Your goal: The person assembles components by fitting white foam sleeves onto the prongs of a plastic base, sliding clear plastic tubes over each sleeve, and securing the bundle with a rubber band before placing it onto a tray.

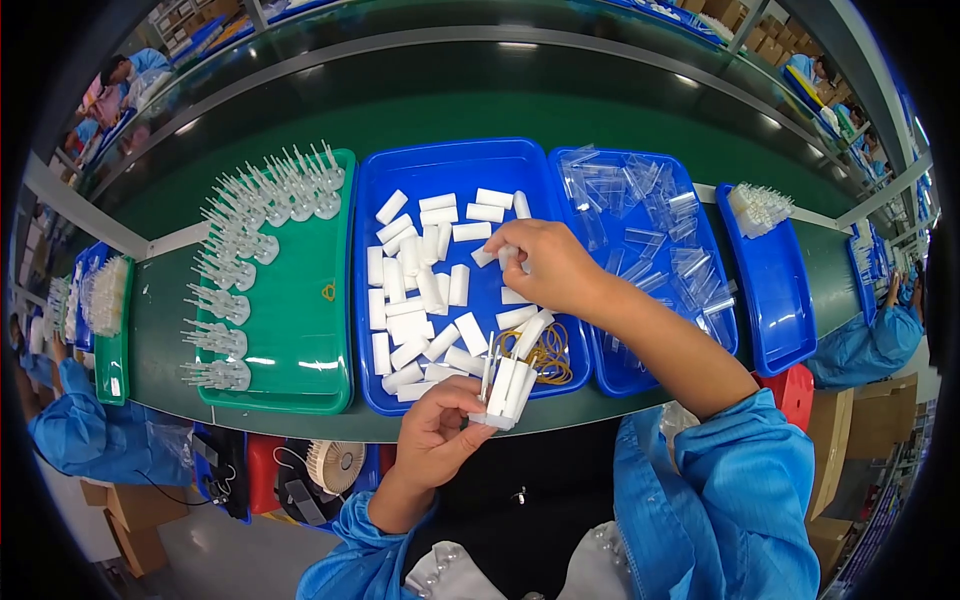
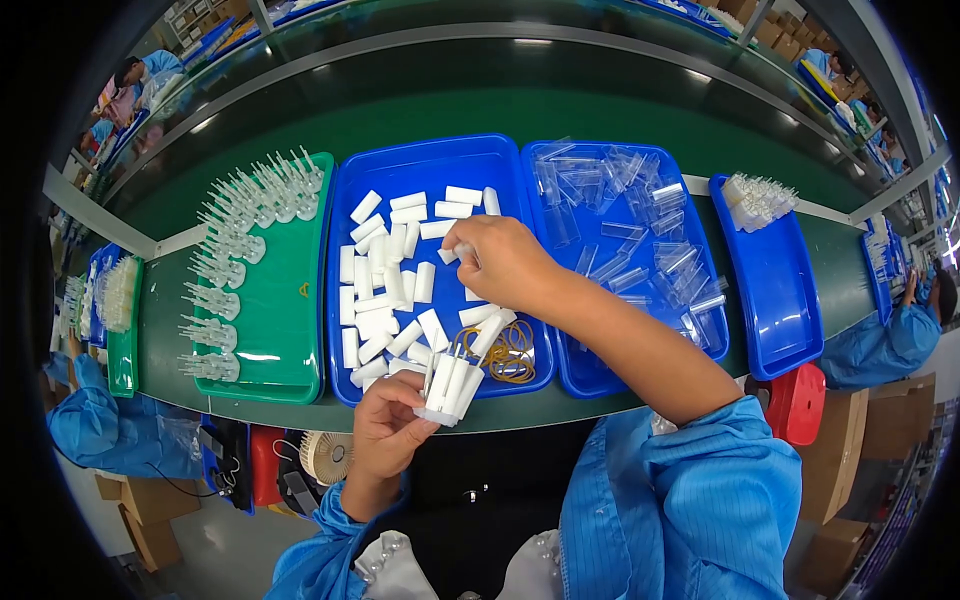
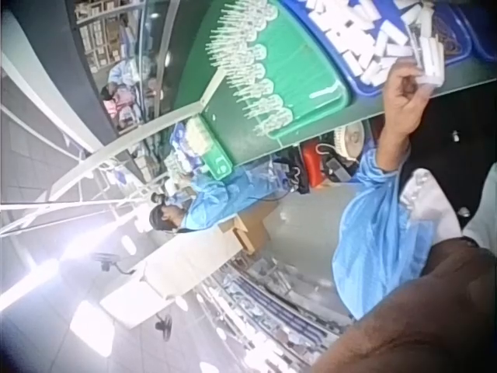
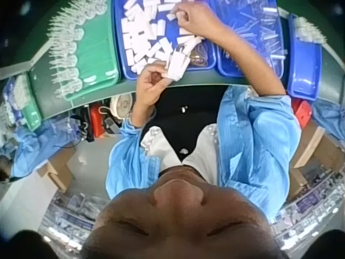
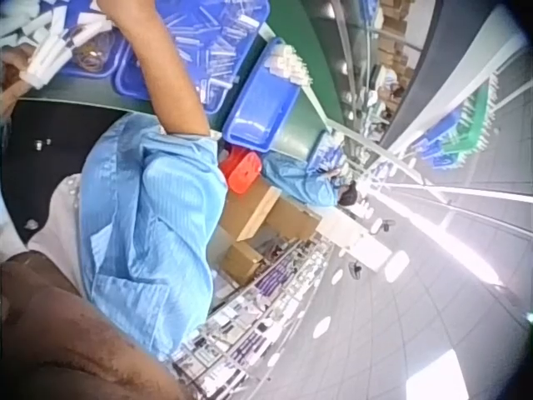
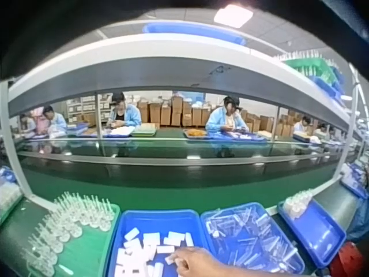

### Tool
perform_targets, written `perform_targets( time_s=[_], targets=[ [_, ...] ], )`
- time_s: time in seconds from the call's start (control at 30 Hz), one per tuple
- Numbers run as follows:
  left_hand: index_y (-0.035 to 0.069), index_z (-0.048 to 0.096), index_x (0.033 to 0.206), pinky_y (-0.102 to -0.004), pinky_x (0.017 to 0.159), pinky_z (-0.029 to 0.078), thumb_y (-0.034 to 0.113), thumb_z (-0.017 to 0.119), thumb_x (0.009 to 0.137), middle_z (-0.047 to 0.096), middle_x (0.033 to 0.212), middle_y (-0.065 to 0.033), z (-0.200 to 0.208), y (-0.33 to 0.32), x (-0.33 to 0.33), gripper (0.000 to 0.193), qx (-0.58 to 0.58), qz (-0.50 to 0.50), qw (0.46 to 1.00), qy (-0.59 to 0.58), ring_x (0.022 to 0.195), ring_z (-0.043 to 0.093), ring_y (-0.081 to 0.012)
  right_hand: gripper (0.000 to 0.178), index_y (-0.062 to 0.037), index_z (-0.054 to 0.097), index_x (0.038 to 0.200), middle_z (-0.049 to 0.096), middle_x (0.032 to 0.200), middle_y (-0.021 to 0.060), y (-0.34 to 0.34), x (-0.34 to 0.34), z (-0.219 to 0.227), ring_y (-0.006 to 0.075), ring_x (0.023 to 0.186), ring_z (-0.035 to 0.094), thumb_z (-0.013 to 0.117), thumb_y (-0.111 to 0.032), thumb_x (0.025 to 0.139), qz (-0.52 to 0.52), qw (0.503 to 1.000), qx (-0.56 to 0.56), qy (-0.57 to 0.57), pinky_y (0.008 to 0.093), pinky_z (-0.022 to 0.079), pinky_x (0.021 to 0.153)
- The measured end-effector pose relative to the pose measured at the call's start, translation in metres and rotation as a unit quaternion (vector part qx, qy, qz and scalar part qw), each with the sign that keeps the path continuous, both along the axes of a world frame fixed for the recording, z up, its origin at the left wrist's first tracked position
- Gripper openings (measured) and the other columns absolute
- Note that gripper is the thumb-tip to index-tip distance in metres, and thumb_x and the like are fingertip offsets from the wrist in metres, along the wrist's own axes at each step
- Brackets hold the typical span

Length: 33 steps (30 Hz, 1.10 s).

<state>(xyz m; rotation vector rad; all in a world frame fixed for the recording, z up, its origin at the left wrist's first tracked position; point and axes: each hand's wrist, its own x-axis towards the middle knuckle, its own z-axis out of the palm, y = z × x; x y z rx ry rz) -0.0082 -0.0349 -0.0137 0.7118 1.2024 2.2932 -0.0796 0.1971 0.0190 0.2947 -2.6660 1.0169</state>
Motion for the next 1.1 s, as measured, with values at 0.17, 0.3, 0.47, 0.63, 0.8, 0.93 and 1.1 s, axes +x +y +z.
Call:
perform_targets(
  time_s=[0.17, 0.3, 0.47, 0.63, 0.8, 0.93, 1.1],
  targets=[
    [0.003, 0.057, 0.096, -0.0286, 0.075, 0.046, -0.006, 0.062, 0.079, 0.056, 0.104, -0.0133, 0.001, -0.005, 0.000, 0.020, -0.071, 0.039, 0.995, 0.053, 0.089, 0.056, -0.0183, 0.023, -0.0030, 0.063, 0.096, 0.065, 0.079, 0.0108, -0.008, 0.007, 0.015, 0.0128, 0.066, 0.061, 0.051, 0.001, 0.077, 0.031, 0.989, -0.055, -0.133, 0.0244, 0.049, 0.061],
    [0.005, 0.062, 0.091, -0.0305, 0.067, 0.045, -0.005, 0.065, 0.071, 0.059, 0.100, -0.0114, 0.017, 0.000, -0.009, 0.022, -0.204, 0.099, 0.928, 0.295, 0.079, 0.056, -0.0236, 0.015, 0.0001, 0.064, 0.089, 0.064, 0.071, 0.0071, -0.009, 0.016, 0.014, 0.0089, 0.064, 0.061, 0.055, -0.001, 0.076, 0.010, 0.948, -0.273, -0.163, 0.0244, 0.048, 0.058],
    [0.005, 0.064, 0.089, -0.0327, 0.066, 0.045, -0.006, 0.065, 0.065, 0.059, 0.099, -0.0109, 0.018, 0.005, -0.008, 0.026, -0.222, 0.110, 0.890, 0.382, 0.078, 0.056, -0.0267, 0.022, 0.0032, 0.062, 0.096, 0.066, 0.086, 0.0094, -0.013, 0.033, 0.044, 0.0107, 0.078, 0.063, 0.048, 0.004, 0.079, 0.053, 0.877, -0.410, -0.243, 0.0227, 0.049, 0.071],
    [0.005, 0.064, 0.089, -0.0336, 0.067, 0.045, -0.005, 0.066, 0.066, 0.059, 0.098, -0.0108, 0.016, 0.011, -0.008, 0.025, -0.225, 0.128, 0.880, 0.398, 0.078, 0.057, -0.0269, 0.021, 0.0029, 0.062, 0.097, 0.066, 0.087, 0.0100, -0.016, 0.044, 0.050, 0.0114, 0.079, 0.064, 0.051, 0.004, 0.080, 0.053, 0.879, -0.393, -0.265, 0.0225, 0.050, 0.072],
    [0.005, 0.064, 0.090, -0.0333, 0.068, 0.046, -0.004, 0.066, 0.069, 0.059, 0.098, -0.0109, 0.019, 0.012, -0.008, 0.022, -0.228, 0.133, 0.885, 0.385, 0.080, 0.057, -0.0271, 0.021, 0.0026, 0.063, 0.099, 0.067, 0.088, 0.0105, -0.018, 0.051, 0.052, 0.0118, 0.078, 0.064, 0.053, 0.003, 0.080, 0.058, 0.873, -0.394, -0.282, 0.0226, 0.050, 0.072],
    [0.005, 0.064, 0.090, -0.0324, 0.069, 0.046, -0.004, 0.066, 0.070, 0.060, 0.098, -0.0106, 0.023, 0.011, -0.007, 0.022, -0.237, 0.122, 0.893, 0.362, 0.080, 0.057, -0.0269, 0.021, 0.0009, 0.065, 0.098, 0.067, 0.089, 0.0095, -0.017, 0.058, 0.047, 0.0113, 0.080, 0.064, 0.055, 0.002, 0.080, 0.064, 0.901, -0.334, -0.270, 0.0222, 0.049, 0.072],
    [0.005, 0.065, 0.091, -0.0315, 0.069, 0.046, -0.004, 0.066, 0.071, 0.060, 0.098, -0.0101, 0.023, 0.010, -0.007, 0.022, -0.239, 0.121, 0.895, 0.356, 0.080, 0.057, -0.0255, 0.022, -0.0041, 0.067, 0.099, 0.067, 0.091, 0.0079, -0.015, 0.067, 0.053, 0.0121, 0.084, 0.063, 0.058, 0.001, 0.079, 0.071, 0.937, -0.239, -0.246, 0.0232, 0.049, 0.073]
  ],
)
